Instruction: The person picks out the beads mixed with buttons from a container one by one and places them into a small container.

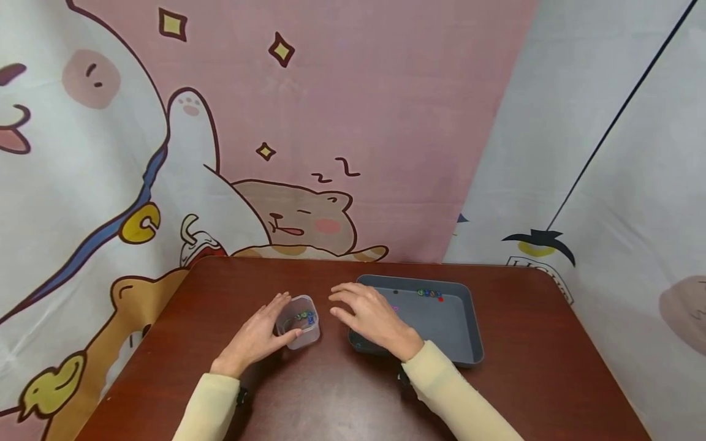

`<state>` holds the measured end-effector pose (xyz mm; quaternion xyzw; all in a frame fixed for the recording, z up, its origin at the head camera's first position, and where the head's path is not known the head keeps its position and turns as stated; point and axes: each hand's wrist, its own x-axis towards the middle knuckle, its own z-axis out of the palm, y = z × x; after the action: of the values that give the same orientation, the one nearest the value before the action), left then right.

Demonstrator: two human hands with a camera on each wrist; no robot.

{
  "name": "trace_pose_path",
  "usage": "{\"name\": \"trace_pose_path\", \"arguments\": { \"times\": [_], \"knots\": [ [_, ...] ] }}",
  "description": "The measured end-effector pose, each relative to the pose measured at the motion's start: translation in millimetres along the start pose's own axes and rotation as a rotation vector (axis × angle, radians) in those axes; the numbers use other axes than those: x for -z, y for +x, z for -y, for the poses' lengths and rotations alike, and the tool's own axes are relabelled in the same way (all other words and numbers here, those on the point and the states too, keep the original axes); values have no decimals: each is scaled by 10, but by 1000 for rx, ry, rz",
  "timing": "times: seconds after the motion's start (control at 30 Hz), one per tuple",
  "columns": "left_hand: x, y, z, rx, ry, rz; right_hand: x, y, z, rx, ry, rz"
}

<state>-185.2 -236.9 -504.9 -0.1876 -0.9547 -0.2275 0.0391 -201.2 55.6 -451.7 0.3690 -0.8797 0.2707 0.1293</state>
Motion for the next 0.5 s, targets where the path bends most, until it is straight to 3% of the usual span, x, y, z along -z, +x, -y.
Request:
{"name": "trace_pose_path", "arguments": {
  "times": [0.5],
  "knots": [
    [39, -13, -25, 16, -12, 19, 673, -311, -387, -172, -40, 27]
  ]
}}
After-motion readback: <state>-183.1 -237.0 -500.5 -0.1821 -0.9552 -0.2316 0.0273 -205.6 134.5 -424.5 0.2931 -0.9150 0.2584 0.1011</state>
